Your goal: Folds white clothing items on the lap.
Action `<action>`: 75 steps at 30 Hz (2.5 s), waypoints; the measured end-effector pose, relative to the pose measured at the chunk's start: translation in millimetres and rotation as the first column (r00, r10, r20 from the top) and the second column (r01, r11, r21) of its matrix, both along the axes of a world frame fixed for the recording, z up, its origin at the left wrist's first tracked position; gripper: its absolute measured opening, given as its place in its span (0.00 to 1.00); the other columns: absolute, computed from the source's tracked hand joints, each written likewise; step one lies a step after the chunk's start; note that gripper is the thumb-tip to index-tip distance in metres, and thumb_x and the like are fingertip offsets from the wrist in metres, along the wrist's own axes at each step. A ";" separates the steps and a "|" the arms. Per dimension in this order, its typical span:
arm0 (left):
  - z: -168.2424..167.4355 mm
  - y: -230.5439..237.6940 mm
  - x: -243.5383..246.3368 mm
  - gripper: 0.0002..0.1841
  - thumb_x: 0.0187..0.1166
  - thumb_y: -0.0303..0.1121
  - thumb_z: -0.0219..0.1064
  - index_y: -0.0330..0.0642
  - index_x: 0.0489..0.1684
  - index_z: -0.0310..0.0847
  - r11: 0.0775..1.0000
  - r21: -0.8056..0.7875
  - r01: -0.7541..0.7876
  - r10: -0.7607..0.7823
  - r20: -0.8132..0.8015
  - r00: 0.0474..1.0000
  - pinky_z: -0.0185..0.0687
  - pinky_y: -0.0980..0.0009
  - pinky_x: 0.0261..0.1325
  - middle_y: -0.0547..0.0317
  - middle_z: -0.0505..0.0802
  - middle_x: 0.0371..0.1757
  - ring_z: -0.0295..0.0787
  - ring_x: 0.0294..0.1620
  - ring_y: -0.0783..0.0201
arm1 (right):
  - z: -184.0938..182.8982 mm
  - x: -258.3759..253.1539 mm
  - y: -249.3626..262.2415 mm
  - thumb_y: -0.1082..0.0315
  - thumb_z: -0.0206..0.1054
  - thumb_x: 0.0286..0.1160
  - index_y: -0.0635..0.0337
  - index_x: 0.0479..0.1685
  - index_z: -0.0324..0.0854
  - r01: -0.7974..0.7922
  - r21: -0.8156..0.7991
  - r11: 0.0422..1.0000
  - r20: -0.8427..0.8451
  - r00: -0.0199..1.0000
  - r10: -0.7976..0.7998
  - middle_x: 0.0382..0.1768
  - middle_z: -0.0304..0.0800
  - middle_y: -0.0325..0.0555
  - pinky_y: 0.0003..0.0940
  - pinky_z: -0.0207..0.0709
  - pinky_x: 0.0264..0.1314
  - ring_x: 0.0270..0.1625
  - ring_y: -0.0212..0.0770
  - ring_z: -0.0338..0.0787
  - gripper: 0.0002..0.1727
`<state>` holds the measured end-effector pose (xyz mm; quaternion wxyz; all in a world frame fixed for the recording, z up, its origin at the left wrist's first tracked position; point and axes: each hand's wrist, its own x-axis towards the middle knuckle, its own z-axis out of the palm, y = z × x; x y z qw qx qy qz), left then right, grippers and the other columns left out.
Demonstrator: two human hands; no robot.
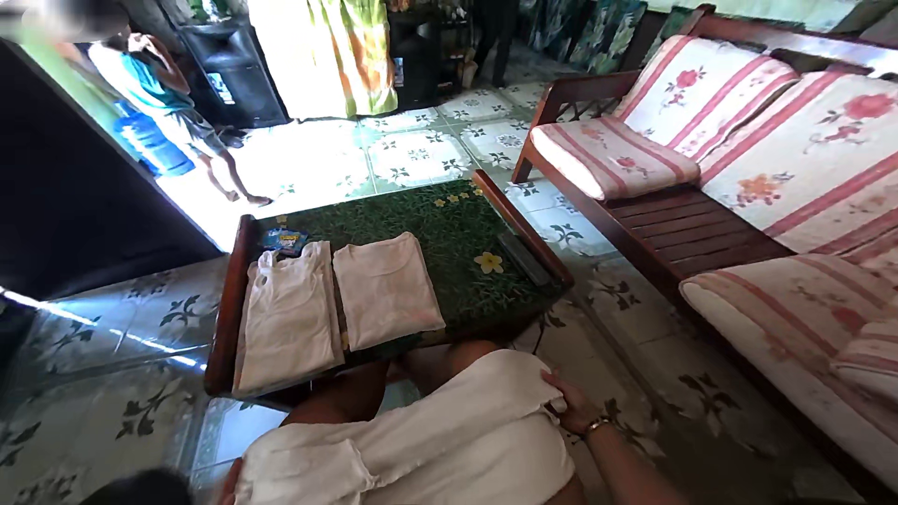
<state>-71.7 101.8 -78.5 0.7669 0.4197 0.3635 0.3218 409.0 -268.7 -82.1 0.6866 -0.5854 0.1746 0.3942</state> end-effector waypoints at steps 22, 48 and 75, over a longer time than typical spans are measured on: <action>3.9 12.9 30.9 0.26 0.87 0.25 0.47 0.47 0.86 0.63 0.919 -0.236 -0.317 0.237 -0.312 0.920 0.83 0.60 0.58 0.51 0.83 0.72 0.85 0.59 0.62 | -4.9 -14.4 -5.4 0.59 0.43 0.95 0.50 0.78 0.65 -0.178 -0.287 0.941 0.195 0.951 0.239 0.50 0.87 0.30 0.18 0.83 0.46 0.46 0.17 0.86 0.20; 43.4 4.1 19.9 0.36 0.83 0.25 0.64 0.38 0.92 0.52 0.911 0.410 -0.045 0.345 -0.697 0.629 0.83 0.49 0.69 0.33 0.80 0.76 0.88 0.64 0.44 | 73.8 -146.4 167.4 0.66 0.56 0.82 0.59 0.67 0.87 -0.560 -0.641 0.525 0.766 -0.418 0.489 0.53 0.92 0.59 0.51 0.83 0.62 0.56 0.55 0.91 0.21; 109.1 -119.9 150.5 0.10 0.74 0.31 0.69 0.46 0.46 0.96 0.012 0.470 0.882 0.183 -0.868 0.461 0.68 0.33 0.72 0.48 0.94 0.51 0.89 0.60 0.44 | 108.7 -76.4 38.9 0.73 0.64 0.75 0.56 0.56 0.93 -0.174 -0.897 0.406 0.439 -0.447 0.779 0.49 0.93 0.59 0.64 0.76 0.64 0.56 0.61 0.90 0.16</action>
